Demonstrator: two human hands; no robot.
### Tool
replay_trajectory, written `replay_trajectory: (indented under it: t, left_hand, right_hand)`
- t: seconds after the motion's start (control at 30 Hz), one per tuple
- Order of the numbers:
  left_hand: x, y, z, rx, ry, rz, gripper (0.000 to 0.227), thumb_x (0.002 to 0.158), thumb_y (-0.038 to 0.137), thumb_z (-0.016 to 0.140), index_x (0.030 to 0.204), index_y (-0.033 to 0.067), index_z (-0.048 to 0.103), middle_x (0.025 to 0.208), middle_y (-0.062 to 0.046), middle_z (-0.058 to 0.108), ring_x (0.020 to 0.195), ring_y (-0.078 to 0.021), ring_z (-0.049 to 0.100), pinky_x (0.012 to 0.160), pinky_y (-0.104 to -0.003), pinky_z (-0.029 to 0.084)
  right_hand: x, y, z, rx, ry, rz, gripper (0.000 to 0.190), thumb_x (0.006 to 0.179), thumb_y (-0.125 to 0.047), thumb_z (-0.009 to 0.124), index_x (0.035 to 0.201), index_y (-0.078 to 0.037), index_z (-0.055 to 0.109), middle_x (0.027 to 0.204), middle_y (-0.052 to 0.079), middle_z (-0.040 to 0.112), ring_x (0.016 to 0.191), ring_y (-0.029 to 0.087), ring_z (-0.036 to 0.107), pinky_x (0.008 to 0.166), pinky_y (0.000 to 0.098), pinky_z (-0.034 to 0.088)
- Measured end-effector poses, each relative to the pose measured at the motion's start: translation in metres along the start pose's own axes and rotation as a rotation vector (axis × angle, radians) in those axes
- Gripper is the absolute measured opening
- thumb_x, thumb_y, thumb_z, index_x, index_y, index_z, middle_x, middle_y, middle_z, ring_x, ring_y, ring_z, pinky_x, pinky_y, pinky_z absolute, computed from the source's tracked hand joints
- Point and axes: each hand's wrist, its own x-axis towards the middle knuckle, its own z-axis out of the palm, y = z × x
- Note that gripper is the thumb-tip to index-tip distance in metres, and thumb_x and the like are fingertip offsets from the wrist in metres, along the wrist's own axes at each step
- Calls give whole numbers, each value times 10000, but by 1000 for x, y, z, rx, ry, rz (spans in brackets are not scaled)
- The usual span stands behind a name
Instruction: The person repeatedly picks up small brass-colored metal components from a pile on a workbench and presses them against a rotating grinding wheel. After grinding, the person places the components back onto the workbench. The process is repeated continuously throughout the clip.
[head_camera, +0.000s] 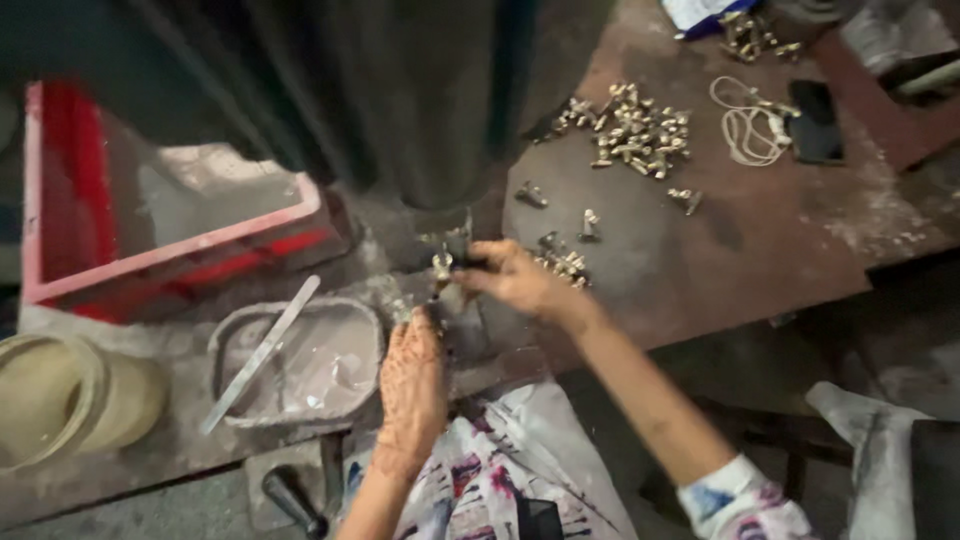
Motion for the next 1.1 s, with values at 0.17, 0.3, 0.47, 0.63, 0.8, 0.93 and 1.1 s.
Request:
replay_trajectory:
  t: [0.17,0.3,0.47,0.63,0.8,0.93,1.1]
  left_hand:
    - [26,29,39,809,120,333,423,963,43,521,1385,18,540,1225,-124,603,1141,-275,541,992,-344,481]
    - [63,69,85,147,-125,241,235,993,167,531,1204,124,623,1173,-116,612,1173,-306,569,1098,-507,442]
    - [131,95,104,-102,-40,465,348,876,56,555,1203,79,672,1385,-196,567,1267,-383,538,986,-444,497]
    - [142,108,88,-81,-149,519,332,849,48,580,1162,82,685,1333,-167,590,1258,-373,553,948,-460,491]
    - [143,112,75,-1,-164,465,356,835,28,578,1166,113,680,1210,-117,657,1208,-307,602,1007,-424,510]
    - [150,108,85,160,-402,61,267,1058,249,481,1259,98,571,1226,-150,647,1115,-290,652,937,-412,537]
    - [155,118,126,119,45,352,158,894,85,582,1036,68,650,1266,-167,629,1132,-314,630,898,-425,543]
  right_hand:
    - [-12,8,77,-423,727,-32,406,994,-386,621,1164,-28,708,993,181,761,874,251,750,774,355,571]
    - [-5,20,88,-1094,991,124,382,935,-497,670,1082,-152,744,989,195,739,882,334,716,733,387,555]
    - [-2,22,76,-389,748,-115,321,997,-248,622,1183,8,678,1008,208,751,873,301,768,752,361,572]
    - [-5,25,74,-454,726,-264,309,1023,-189,625,1238,29,666,1048,233,741,944,318,743,789,378,562]
    - [-4,27,73,-402,700,-122,299,1001,-204,630,1203,11,677,964,192,754,836,277,766,729,369,581]
    - [-5,20,68,-403,643,-104,263,1014,-206,616,1146,14,670,929,165,747,788,242,773,718,344,607]
    - [-6,8,67,-347,616,-101,266,1014,-205,610,1153,16,661,936,162,749,774,238,776,697,333,610]
